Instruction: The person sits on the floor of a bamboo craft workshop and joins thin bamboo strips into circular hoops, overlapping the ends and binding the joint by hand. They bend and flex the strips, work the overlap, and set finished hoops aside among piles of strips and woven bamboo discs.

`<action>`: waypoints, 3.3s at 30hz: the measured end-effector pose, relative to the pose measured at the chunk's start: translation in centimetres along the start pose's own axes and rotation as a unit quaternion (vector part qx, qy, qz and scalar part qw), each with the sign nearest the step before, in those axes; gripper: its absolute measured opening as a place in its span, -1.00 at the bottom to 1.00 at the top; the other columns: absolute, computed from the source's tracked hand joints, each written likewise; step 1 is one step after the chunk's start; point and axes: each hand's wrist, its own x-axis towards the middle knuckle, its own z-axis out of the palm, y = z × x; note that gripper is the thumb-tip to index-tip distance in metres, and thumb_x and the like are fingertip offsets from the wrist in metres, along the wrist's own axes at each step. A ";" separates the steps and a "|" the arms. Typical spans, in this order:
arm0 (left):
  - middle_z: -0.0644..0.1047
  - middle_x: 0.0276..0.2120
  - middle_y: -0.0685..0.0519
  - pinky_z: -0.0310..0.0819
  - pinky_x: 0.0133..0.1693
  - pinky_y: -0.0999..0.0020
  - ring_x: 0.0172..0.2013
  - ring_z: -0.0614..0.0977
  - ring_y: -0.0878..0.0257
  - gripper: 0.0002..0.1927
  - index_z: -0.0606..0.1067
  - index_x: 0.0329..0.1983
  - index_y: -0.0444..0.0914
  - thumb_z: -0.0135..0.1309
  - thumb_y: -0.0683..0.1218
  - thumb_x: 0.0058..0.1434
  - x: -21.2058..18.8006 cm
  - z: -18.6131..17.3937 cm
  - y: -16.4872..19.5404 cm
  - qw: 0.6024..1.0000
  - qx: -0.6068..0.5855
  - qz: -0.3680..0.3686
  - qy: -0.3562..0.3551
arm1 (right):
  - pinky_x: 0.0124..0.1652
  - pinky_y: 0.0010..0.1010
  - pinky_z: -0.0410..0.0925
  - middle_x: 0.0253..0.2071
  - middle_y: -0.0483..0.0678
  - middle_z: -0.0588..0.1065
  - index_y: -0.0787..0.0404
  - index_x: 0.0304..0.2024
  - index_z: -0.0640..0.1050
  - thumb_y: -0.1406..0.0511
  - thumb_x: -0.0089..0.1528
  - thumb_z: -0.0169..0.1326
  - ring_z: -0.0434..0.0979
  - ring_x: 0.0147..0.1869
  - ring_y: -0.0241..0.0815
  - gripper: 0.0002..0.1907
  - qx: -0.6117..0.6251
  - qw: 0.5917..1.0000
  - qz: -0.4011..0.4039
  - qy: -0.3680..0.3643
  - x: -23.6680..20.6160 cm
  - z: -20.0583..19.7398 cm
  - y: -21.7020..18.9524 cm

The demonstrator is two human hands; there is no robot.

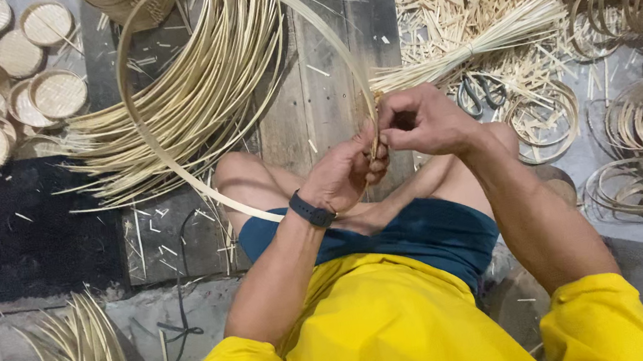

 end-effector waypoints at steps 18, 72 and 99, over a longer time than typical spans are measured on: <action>0.50 -0.46 0.18 0.26 -0.52 0.55 -0.50 0.43 0.49 -0.70 0.53 -0.15 -0.28 0.19 0.07 0.33 -6.3 11.2 11.0 0.850 0.326 0.387 0.149 | 0.18 -0.32 0.31 -0.16 -0.18 0.47 0.09 -0.04 0.59 -0.16 0.17 0.20 0.47 -0.01 -0.24 -0.44 -0.774 0.472 -0.398 0.142 5.2 -0.4 -21.6; 0.34 -0.80 0.11 -0.01 -0.74 0.46 -0.82 0.23 0.40 -0.51 0.40 -0.65 -0.28 0.17 0.07 0.32 -5.0 -2.3 10.8 0.951 0.157 0.139 0.228 | -0.59 -0.41 -0.03 -0.73 -0.25 0.16 0.03 -0.63 0.29 -0.28 0.39 -0.22 0.02 -0.69 -0.32 -0.28 -0.615 0.751 -0.007 0.241 4.9 -0.6 -4.6; 0.50 -0.55 0.02 0.42 -0.43 0.37 -0.52 0.49 0.25 -0.60 0.55 -0.35 -0.31 -0.14 0.08 0.26 -8.6 -3.9 12.5 0.937 -0.062 0.297 0.173 | -0.45 -0.45 0.34 -0.31 0.00 0.56 0.18 0.23 0.58 0.24 0.45 0.02 0.47 -0.38 -0.30 -0.67 -0.059 0.894 0.122 0.427 -1.4 -6.4 -3.2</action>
